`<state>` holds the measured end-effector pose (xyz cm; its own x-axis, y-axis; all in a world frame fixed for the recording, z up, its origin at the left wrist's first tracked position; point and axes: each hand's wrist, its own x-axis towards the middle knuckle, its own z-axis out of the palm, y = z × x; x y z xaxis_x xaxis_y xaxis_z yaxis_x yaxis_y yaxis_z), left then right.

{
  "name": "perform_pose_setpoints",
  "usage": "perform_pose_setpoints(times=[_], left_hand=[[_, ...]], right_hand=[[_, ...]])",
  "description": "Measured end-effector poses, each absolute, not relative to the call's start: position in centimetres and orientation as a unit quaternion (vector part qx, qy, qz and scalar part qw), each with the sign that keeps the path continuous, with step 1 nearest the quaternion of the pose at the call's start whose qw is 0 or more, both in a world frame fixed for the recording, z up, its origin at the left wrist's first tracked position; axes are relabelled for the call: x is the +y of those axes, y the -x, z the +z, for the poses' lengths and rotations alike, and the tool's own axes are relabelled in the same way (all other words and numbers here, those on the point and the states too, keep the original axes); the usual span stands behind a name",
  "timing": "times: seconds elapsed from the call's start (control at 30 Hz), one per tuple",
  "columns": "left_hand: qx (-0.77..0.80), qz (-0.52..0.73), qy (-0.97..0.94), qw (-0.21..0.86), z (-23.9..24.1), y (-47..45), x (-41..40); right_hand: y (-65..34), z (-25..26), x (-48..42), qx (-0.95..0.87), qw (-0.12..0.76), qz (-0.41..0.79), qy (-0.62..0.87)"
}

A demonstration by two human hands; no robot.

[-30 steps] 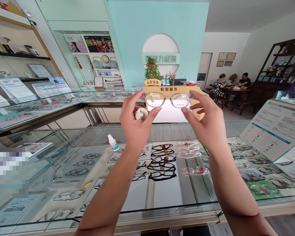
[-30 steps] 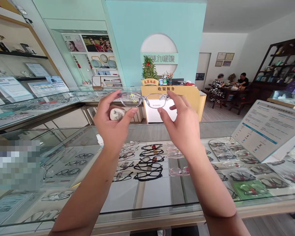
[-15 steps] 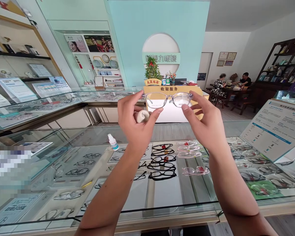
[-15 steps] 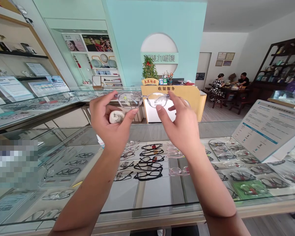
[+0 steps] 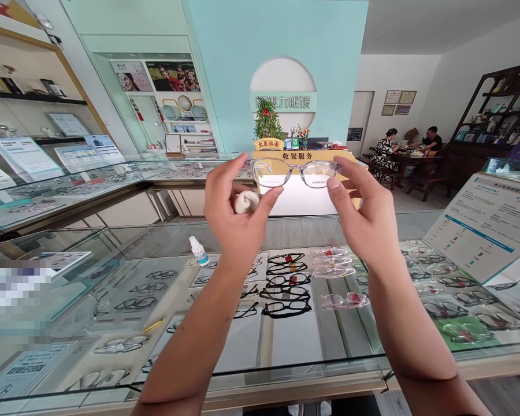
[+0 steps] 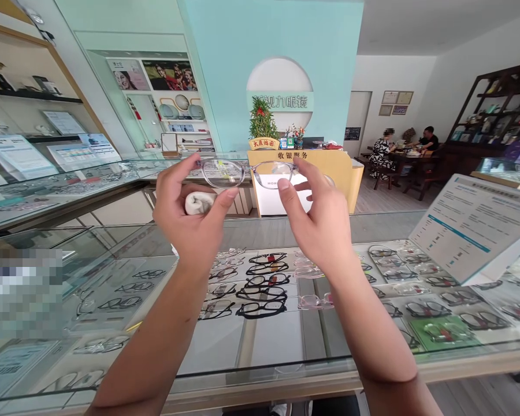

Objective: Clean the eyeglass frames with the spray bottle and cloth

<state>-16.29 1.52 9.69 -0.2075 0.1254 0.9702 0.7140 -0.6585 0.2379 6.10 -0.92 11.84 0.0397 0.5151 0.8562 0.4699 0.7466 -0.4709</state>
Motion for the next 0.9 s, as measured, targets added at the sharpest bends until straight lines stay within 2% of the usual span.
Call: perform_pose_setpoints(times=[0.2,0.43,0.9], left_hand=[[-0.344,-0.702,0.592,0.197,9.8,16.8,2.4],[-0.332,-0.702,0.601,0.187,9.6,16.6,2.5],[-0.352,-0.712,0.580,0.177,9.7,15.7,1.9]], right_hand=[[-6.3,11.7,-0.3,-0.671,0.684,0.022,0.287],[-5.6,11.8,0.2,-0.628,0.718,0.032,0.298],[-5.4,11.3,1.6,-0.607,0.733,0.046,0.304]])
